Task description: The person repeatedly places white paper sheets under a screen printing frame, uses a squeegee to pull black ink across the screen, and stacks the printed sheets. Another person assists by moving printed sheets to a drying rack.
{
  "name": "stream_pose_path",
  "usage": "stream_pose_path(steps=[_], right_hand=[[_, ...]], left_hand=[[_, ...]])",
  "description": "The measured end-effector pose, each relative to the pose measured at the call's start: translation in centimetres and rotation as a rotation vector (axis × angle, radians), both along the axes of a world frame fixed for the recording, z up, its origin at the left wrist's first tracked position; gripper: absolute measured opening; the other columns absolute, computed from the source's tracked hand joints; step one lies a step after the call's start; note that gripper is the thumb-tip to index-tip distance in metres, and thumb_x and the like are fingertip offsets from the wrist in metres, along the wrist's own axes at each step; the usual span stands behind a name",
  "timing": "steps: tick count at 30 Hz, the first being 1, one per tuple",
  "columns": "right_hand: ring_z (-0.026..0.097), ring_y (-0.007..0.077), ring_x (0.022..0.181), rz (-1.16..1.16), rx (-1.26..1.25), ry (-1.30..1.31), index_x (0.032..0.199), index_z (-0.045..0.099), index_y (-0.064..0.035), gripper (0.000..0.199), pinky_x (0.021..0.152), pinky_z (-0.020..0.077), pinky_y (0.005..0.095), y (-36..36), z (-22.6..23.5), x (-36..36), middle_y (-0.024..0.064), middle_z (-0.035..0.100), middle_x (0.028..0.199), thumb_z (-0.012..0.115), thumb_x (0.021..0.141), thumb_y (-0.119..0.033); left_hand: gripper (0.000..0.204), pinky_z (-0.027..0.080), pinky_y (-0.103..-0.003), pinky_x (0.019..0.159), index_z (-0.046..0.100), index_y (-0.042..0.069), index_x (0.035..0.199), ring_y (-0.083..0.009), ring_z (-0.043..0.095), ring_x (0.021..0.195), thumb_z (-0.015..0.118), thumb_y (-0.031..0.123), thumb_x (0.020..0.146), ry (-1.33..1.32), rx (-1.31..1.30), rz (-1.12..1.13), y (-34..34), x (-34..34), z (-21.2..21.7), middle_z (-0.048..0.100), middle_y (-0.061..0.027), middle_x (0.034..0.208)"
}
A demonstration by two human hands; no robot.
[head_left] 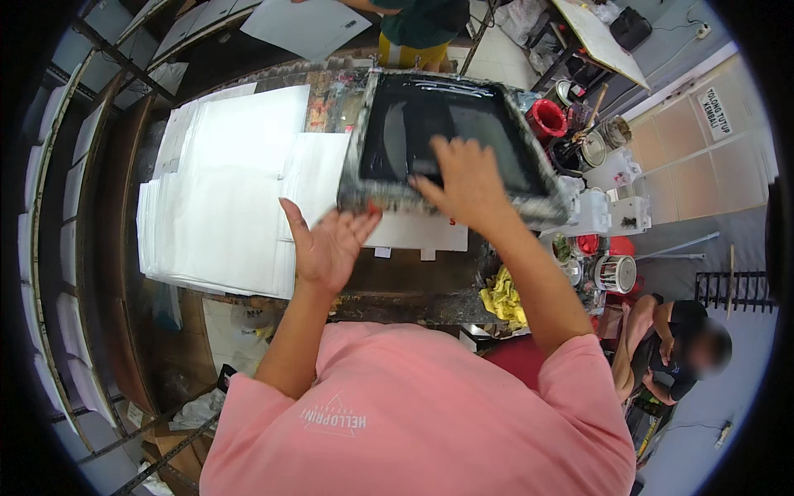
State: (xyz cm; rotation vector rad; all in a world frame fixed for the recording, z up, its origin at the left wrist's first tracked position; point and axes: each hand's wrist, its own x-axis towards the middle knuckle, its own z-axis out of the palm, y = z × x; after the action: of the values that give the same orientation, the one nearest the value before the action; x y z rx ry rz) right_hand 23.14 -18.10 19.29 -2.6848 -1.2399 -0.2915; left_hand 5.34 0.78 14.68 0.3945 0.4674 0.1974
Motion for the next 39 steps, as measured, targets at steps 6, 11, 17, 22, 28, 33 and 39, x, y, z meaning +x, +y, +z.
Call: stream_pose_path(steps=[6, 11, 17, 22, 28, 33, 39], right_hand=[[0.063, 0.0361, 0.112, 0.076, -0.095, 0.376, 0.127, 0.067, -0.0099, 0.042, 0.093, 0.0490, 0.0530, -4.0, -11.8, -2.1, 0.0107, 0.066, 0.118, 0.074, 0.085, -0.016], [0.064, 0.0323, 0.113, -0.013, -0.195, 0.388, 0.126, 0.069, -0.0112, 0.040, 0.097, 0.0452, 0.0530, -4.1, -15.6, -7.2, 0.0089, 0.068, 0.121, 0.074, 0.086, -0.015], [0.064, 0.0299, 0.112, -0.044, -0.112, 0.197, 0.126, 0.068, -0.0126, 0.040, 0.098, 0.0427, 0.0545, -1.4, -18.3, -5.0, 0.0074, 0.067, 0.120, 0.073, 0.086, -0.013], [0.062, 0.0312, 0.116, -0.141, -0.041, 0.098, 0.129, 0.065, -0.0137, 0.044, 0.103, 0.0423, 0.0577, 4.0, -20.4, 6.0, 0.0080, 0.065, 0.117, 0.075, 0.086, -0.011], [0.063, 0.0327, 0.122, -0.109, -0.230, 0.209, 0.136, 0.062, -0.0147, 0.042, 0.102, 0.0447, 0.0622, 5.4, -17.9, 13.9, 0.0099, 0.068, 0.129, 0.070, 0.095, -0.018], [0.068, 0.0379, 0.118, 0.015, -0.394, 0.473, 0.139, 0.062, -0.0117, 0.045, 0.100, 0.0493, 0.0600, -0.1, -9.8, 2.6, 0.0150, 0.071, 0.128, 0.062, 0.095, -0.019], [0.061, 0.0323, 0.107, -0.071, -0.044, 0.121, 0.116, 0.067, -0.0082, 0.046, 0.091, 0.0438, 0.0524, -1.8, -1.8, -5.6, 0.0125, 0.064, 0.104, 0.072, 0.094, -0.048]], left_hand=[[0.131, 0.048, -0.050, 0.118, 0.024, -0.009, 0.161, -0.0406, 0.054, 0.142, 0.045, 0.097, 0.088, 0.369, 0.045, -0.240, 0.2, -3.9, -12.9, 0.050, -0.0292, 0.151], [0.121, 0.050, -0.046, 0.114, 0.039, -0.009, 0.152, -0.0350, 0.063, 0.132, 0.041, 0.095, 0.091, 0.587, -0.006, -0.216, -0.4, -3.1, -15.9, 0.062, -0.0247, 0.139], [0.129, 0.043, -0.048, 0.122, 0.007, -0.007, 0.167, -0.0391, 0.053, 0.143, 0.044, 0.091, 0.093, 0.543, -0.030, -0.298, 0.0, -3.6, -16.6, 0.045, -0.0291, 0.157], [0.117, 0.045, -0.048, 0.121, 0.011, -0.003, 0.168, -0.0371, 0.055, 0.142, 0.042, 0.086, 0.099, 0.557, -0.107, -0.295, 0.7, -3.7, -16.9, 0.049, -0.0254, 0.155], [0.116, 0.045, -0.050, 0.121, 0.011, -0.004, 0.167, -0.0400, 0.055, 0.141, 0.042, 0.085, 0.100, 0.524, -0.031, -0.323, 0.7, -3.3, -13.7, 0.047, -0.0295, 0.157], [0.111, 0.046, -0.051, 0.121, 0.019, -0.006, 0.163, -0.0416, 0.054, 0.143, 0.042, 0.083, 0.101, 0.370, 0.086, -0.314, 0.3, -4.8, -12.2, 0.048, -0.0320, 0.154], [0.098, 0.047, -0.051, 0.121, 0.038, -0.012, 0.144, -0.0411, 0.059, 0.138, 0.036, 0.078, 0.105, 0.163, 0.159, -0.199, 0.8, -3.6, -3.9, 0.057, -0.0336, 0.145]])
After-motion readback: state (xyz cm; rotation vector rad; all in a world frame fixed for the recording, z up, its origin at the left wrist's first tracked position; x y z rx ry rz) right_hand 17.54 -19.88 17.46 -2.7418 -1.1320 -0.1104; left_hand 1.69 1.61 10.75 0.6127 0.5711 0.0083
